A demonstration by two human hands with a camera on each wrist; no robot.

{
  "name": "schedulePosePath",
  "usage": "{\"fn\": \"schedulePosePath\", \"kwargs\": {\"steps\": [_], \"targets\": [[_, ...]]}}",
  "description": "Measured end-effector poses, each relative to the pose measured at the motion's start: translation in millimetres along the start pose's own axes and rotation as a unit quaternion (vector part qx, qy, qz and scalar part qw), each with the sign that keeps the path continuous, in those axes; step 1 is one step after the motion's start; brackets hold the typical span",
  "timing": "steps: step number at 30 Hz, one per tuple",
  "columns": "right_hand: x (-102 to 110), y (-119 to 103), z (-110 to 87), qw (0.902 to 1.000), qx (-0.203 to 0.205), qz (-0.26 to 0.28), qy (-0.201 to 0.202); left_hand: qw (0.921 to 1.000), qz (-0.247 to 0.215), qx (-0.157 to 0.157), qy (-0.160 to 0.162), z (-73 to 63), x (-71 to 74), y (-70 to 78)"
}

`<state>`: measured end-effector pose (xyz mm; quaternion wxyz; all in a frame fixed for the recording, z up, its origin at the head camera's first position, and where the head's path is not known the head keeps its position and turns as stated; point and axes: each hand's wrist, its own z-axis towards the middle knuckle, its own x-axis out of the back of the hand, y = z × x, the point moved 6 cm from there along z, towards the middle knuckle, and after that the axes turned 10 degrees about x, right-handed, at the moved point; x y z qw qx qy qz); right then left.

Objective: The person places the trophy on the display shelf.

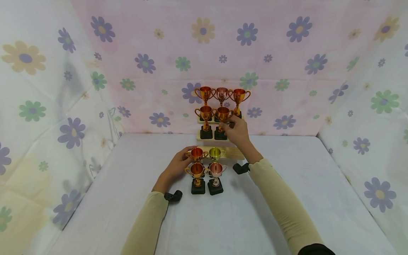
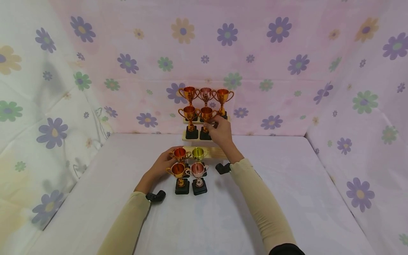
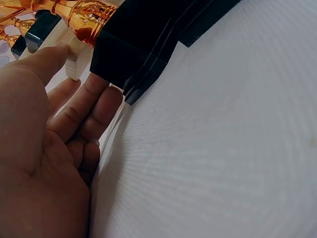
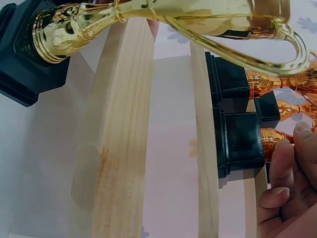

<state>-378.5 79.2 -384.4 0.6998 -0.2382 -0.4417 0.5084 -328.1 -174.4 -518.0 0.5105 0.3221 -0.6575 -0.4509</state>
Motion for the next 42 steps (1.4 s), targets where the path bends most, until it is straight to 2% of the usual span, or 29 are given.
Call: {"fn": "schedulePosePath", "kwargs": {"steps": [10,17,28,34,42], "targets": [[-2,2,-1.7,0.9996,-0.003,0.028,-0.009,1.0,-0.002,0.007,0.007,-0.6,-0.7,0.4],[-1,2,-1.7,0.9995,-0.002,0.027,-0.014,1.0,0.0,0.004,0.006,0.4,0.0,0.3],[-1,4,-2.6,0.9992,-0.005,0.036,-0.017,0.9998,0.006,0.016,0.007,0.4,0.0,-0.8],[0,6,-5.7,0.9988,0.0,0.048,-0.002,0.9999,0.003,0.014,0.009,-0.3,0.1,-0.4],[8,5,-20.9,0.9954,0.001,0.091,0.028,0.9999,0.005,0.01,0.01,-0.6,0.7,0.0]]}}
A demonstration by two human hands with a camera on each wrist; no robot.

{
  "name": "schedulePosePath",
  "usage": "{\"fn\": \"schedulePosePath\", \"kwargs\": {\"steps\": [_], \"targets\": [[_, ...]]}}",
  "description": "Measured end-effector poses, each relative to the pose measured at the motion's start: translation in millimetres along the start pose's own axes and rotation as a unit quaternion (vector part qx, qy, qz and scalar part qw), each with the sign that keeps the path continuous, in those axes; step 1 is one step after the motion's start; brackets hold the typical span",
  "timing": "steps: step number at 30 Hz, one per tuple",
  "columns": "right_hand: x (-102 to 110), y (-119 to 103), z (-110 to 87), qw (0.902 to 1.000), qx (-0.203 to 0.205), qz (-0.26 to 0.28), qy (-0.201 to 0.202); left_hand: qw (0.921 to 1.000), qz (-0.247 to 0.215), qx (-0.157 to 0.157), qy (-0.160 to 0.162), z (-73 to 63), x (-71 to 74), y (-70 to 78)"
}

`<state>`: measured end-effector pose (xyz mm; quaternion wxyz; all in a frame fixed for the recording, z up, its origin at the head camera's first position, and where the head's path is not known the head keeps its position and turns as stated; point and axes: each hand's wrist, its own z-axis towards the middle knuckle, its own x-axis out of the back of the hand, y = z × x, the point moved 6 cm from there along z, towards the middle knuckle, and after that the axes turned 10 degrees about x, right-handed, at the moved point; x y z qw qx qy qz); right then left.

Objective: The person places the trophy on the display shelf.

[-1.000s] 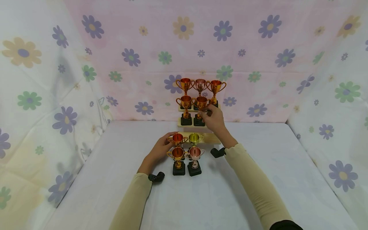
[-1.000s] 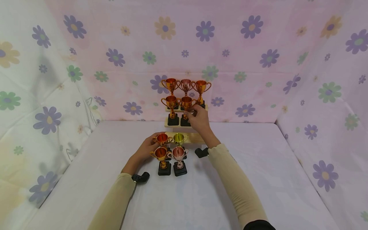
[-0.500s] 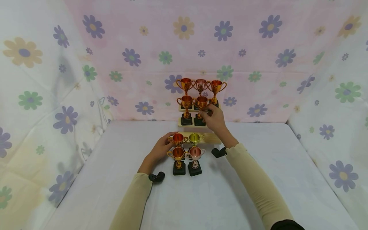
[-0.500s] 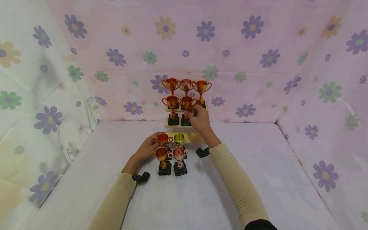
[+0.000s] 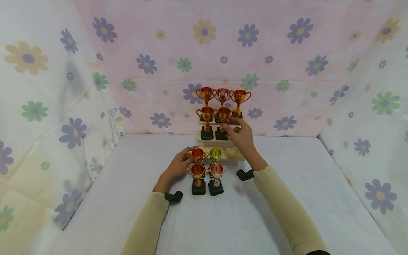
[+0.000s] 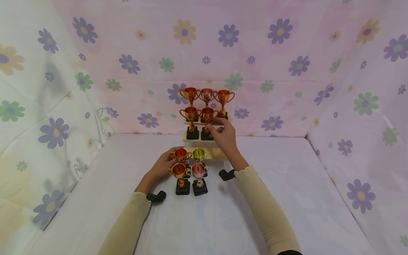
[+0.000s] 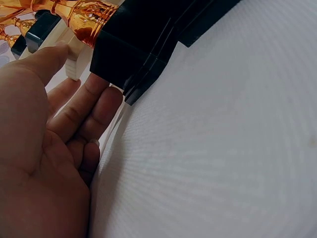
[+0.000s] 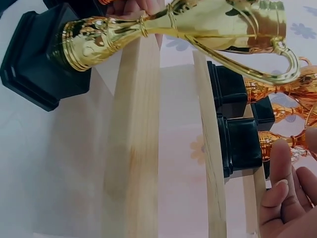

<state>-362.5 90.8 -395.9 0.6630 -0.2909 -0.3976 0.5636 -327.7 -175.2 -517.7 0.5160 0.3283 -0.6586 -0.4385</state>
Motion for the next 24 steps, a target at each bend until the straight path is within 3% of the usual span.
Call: {"fn": "schedulePosePath", "kwargs": {"steps": [8,19,24], "targets": [[12,-4,-21.8,0.9995,0.011,0.024,0.02,0.9999,0.01,-0.001,-0.003,-0.2,-0.5,0.8],[19,-4,-51.9,0.9992,0.04,0.008,-0.001,1.0,0.006,0.003,0.001,1.7,-1.2,-2.6],[18,2,-61.0,0.9972,0.056,0.027,-0.042,1.0,0.005,0.004,0.001,2.4,-1.1,-3.0]]}}
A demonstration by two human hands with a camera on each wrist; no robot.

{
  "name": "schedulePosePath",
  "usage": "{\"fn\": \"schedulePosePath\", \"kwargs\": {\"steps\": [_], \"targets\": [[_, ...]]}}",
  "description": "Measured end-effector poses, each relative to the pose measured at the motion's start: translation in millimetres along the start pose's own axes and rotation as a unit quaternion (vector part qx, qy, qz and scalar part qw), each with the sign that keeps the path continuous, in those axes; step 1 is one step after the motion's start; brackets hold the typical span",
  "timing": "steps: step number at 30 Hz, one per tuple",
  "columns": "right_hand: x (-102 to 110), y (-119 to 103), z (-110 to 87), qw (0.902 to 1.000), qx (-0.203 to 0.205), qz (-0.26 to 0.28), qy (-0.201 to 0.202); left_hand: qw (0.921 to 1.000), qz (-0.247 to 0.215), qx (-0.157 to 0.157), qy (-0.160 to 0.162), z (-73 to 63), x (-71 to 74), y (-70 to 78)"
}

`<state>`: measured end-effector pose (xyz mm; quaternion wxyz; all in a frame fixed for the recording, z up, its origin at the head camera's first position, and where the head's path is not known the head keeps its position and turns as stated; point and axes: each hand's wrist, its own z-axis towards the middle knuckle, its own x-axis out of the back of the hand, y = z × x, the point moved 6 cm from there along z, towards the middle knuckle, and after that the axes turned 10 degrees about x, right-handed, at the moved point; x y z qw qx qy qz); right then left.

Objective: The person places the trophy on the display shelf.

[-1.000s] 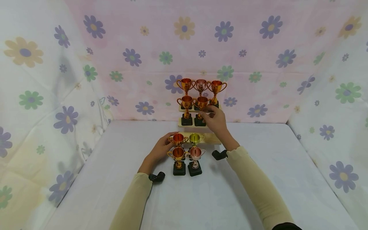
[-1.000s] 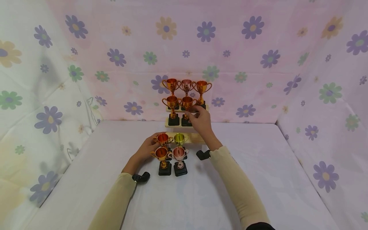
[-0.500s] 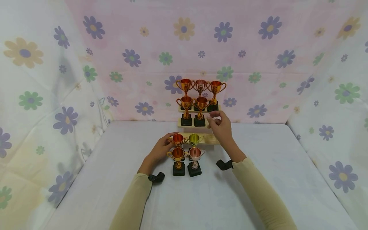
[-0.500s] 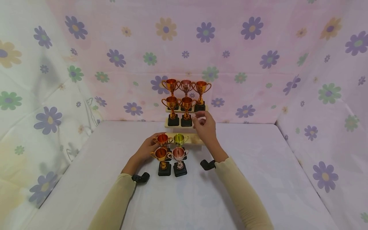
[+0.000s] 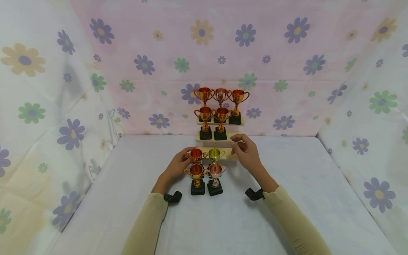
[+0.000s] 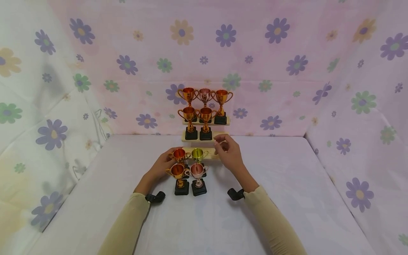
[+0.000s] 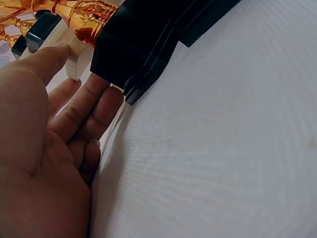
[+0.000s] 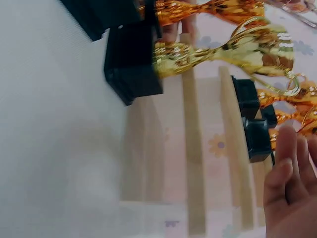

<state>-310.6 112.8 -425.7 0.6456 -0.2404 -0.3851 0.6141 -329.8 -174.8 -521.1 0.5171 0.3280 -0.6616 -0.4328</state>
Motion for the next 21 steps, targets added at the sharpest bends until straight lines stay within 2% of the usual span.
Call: {"fn": "schedulePosePath", "kwargs": {"steps": [5,11,17,21], "targets": [[-9,5,-9.5,0.9967,0.018,0.005,-0.079,1.0,0.004,-0.003,0.001,-0.6,0.5,-0.7],[-25,14,-20.1,0.985,0.016,0.004,-0.172,1.0,-0.001,0.005,-0.002,-2.4,-0.8,-1.4],[-35,20,-24.7,0.9727,0.004,0.022,-0.231,1.0,0.004,0.008,0.002,-1.8,-1.0,-1.8],[-39,19,-21.5,0.9653,0.012,0.008,-0.261,1.0,0.004,0.005,0.002,-1.6,0.0,-0.2]]}}
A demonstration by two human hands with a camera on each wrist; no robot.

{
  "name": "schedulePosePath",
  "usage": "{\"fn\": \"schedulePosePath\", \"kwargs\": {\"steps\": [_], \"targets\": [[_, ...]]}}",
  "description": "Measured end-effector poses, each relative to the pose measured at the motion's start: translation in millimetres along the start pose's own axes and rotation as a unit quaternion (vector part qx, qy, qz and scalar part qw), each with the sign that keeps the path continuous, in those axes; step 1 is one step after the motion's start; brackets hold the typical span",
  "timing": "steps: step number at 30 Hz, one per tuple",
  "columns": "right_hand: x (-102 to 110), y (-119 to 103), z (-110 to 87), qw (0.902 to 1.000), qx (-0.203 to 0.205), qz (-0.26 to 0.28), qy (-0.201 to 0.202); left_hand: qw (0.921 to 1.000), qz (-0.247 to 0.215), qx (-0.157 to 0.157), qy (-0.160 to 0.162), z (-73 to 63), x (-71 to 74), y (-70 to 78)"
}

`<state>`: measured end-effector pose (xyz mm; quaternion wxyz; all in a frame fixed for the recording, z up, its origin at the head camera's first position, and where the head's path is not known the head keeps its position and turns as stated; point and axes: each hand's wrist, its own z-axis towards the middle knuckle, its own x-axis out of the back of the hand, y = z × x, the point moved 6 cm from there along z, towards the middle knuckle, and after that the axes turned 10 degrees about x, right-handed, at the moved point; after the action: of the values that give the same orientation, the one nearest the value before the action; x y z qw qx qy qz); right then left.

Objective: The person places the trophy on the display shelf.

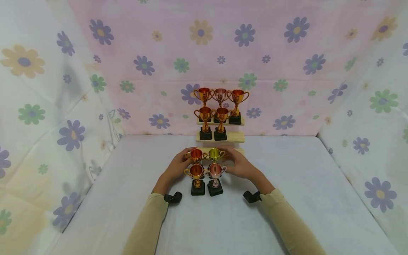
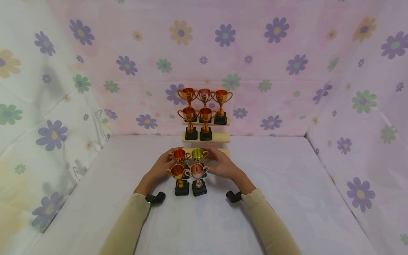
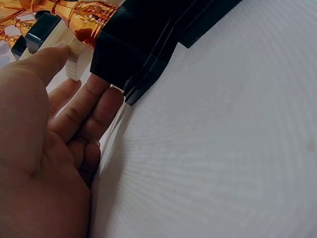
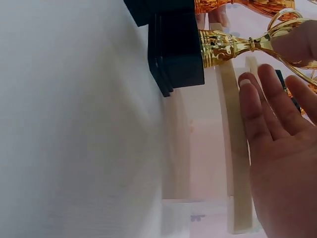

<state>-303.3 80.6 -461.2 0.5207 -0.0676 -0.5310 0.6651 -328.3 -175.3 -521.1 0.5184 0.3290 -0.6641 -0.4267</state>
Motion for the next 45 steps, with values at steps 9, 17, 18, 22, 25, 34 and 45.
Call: {"fn": "schedulePosePath", "kwargs": {"steps": [9,17,18,22,25,34,45], "targets": [[1,0,15.4,0.9979,-0.015,-0.046,-0.044,0.9999,-0.012,-0.004,-0.001,-1.4,-0.2,3.1],[-3,6,19.1,0.9971,-0.061,-0.039,-0.025,0.9999,-0.011,-0.009,-0.009,-1.1,-1.1,3.6],[-4,6,19.3,0.9974,-0.059,-0.035,-0.02,0.9999,-0.01,-0.009,-0.01,-0.8,-1.1,3.7],[-5,8,18.9,0.9978,-0.059,-0.028,0.005,0.9998,-0.005,-0.018,-0.012,0.2,-1.1,3.5],[-5,9,17.9,0.9967,-0.069,-0.041,0.017,0.9998,-0.002,-0.014,-0.011,0.2,-1.1,2.0],[-5,13,16.5,0.9949,-0.068,-0.069,0.026,1.0,0.0,-0.004,-0.001,1.4,-0.5,0.7],[-3,8,14.2,0.9949,-0.06,-0.069,0.042,0.9999,-0.011,-0.002,-0.005,-0.5,-0.7,2.2]]}}
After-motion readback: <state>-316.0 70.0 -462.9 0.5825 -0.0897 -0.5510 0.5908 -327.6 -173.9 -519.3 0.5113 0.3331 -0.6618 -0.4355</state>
